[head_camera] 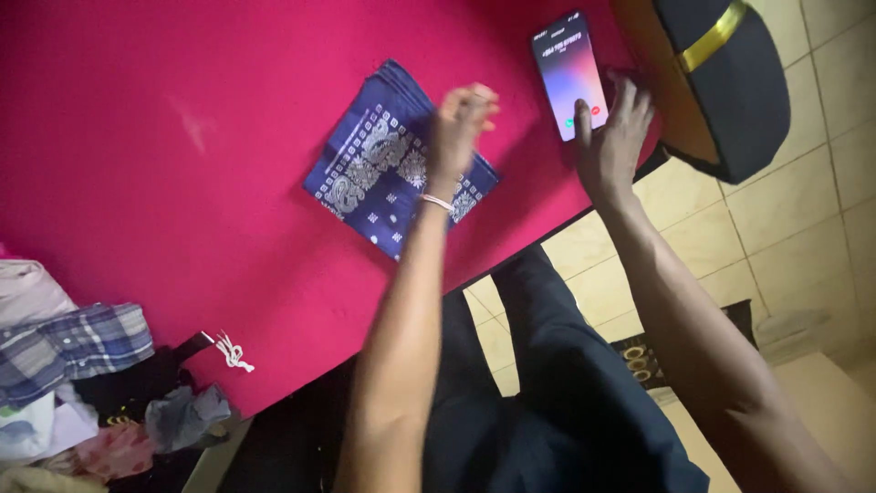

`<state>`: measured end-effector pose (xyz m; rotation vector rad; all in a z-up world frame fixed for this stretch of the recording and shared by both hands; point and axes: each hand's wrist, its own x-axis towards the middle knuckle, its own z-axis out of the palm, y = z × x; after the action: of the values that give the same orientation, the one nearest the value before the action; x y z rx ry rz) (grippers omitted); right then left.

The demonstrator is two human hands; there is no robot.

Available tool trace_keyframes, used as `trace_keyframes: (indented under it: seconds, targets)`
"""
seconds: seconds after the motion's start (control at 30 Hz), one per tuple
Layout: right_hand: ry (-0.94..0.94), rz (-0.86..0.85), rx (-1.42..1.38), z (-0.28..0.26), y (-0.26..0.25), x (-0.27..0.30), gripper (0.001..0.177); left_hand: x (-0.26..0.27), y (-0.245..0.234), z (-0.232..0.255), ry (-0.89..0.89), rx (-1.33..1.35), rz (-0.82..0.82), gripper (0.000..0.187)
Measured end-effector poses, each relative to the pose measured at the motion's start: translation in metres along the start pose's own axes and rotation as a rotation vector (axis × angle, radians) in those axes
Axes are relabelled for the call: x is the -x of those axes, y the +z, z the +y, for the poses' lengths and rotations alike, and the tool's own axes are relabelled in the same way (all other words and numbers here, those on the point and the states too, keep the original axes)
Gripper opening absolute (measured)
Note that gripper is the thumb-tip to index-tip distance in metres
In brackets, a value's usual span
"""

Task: Folding various items of clothing including a shirt, tank top, and bandana on a bed.

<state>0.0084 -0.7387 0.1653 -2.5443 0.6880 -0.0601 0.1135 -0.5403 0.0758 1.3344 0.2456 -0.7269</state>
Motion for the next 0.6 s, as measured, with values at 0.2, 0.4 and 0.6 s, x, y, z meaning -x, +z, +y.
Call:
trace_keyframes:
  seconds: [0.2, 0.4, 0.6]
  targets:
    - [0.153, -0.133, -0.262, 0.022, 0.0, -0.038, 0.054, 0.006, 0.079, -0.092, 0.656, -1.062, 0.036, 0.049]
    - [0.016, -0.061, -0.313, -0.014, -0.034, -0.034, 0.026, 0.016, 0.09, -0.031, -0.098, 0.088, 0.071, 0.057]
    - [-0.125, -0.12, -0.268, -0.052, -0.039, -0.008, 0.017, 0.034, 0.015, 0.03, 0.196, -0.122, 0.27, 0.045]
